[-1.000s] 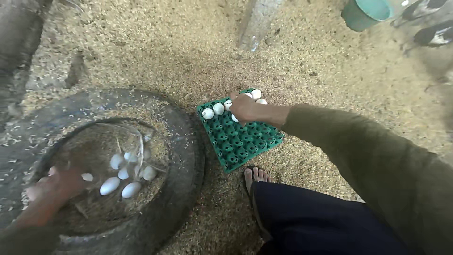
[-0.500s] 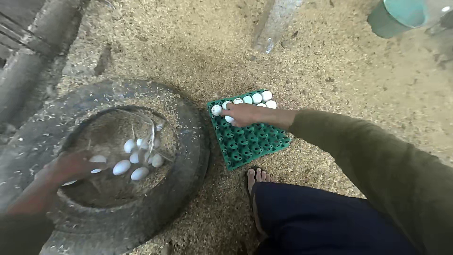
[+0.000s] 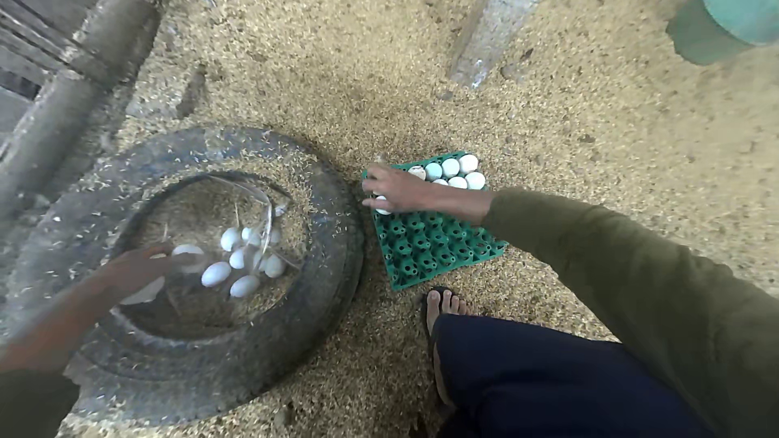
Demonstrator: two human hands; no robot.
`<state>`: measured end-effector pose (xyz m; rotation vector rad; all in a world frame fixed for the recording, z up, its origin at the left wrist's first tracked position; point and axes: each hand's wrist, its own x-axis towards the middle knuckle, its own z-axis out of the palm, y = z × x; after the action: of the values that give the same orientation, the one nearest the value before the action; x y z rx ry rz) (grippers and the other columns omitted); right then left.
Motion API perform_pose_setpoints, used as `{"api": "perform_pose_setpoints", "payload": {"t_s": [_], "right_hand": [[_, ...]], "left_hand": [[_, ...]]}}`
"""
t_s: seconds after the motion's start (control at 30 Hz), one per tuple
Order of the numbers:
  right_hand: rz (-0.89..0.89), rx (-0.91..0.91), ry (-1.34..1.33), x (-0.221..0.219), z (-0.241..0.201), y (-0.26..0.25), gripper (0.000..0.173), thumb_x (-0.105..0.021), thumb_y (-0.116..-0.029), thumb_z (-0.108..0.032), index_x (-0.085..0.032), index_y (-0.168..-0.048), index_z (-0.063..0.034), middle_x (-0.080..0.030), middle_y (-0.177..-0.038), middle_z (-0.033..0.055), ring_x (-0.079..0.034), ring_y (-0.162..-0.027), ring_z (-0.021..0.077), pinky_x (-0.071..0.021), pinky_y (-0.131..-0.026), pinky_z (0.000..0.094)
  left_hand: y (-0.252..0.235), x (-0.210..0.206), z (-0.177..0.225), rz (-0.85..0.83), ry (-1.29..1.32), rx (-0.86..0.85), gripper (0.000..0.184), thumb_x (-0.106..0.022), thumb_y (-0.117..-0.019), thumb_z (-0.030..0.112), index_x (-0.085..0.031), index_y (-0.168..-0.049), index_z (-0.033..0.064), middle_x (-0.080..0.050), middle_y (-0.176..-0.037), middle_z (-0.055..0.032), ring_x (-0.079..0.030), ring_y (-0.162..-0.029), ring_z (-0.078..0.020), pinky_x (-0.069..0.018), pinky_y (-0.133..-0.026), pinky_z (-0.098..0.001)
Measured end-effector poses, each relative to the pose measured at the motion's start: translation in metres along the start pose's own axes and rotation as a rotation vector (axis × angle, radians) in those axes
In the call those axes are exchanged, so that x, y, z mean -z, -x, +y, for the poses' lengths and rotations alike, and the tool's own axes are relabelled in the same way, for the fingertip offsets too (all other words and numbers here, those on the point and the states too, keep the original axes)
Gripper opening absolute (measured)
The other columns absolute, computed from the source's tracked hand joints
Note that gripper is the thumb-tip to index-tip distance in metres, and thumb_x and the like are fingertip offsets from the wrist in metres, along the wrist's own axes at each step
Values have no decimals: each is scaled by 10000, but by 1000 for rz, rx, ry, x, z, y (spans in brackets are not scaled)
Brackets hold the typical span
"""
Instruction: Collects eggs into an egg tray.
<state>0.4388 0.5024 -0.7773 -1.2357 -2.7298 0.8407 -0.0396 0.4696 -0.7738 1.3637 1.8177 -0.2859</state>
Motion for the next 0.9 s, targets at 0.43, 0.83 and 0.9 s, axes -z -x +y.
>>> {"api": "perform_pose_setpoints", "payload": {"t_s": [0.43,0.83,0.9], "right_hand": [[-23,261,-370,24,-118,-72,646,-816,-879,-317,-569,-1426,-80,-581,-1330,217,-620,-1166,320,-529,-980,482],[-254,-94,-509,44,-57,-17,158,-574,-1009,-73,-650,-1115,17,-692,-996,152,-706,-820,224,-601,-782,440],[-333,-212,-612,16,-50,4,179,-529,-1037,-73,-640,-1126,36,-690,-994,181,-707,-806,256,-599,-799,480]], "left_hand": [[62,-40,148,-229,734,-282,301,-374,-1051,360,-589,-1151,176,-664,-792,7,-613,-613,-78,-533,-548,-240],[26,-70,88,-215,665,54,294,-421,-1084,306,-524,-1341,208,-630,-888,-57,-569,-591,-126,-483,-498,-268],[22,-78,74,-214,658,75,281,-481,-1060,328,-560,-1305,216,-648,-896,-55,-595,-624,-135,-500,-521,-275]]}}
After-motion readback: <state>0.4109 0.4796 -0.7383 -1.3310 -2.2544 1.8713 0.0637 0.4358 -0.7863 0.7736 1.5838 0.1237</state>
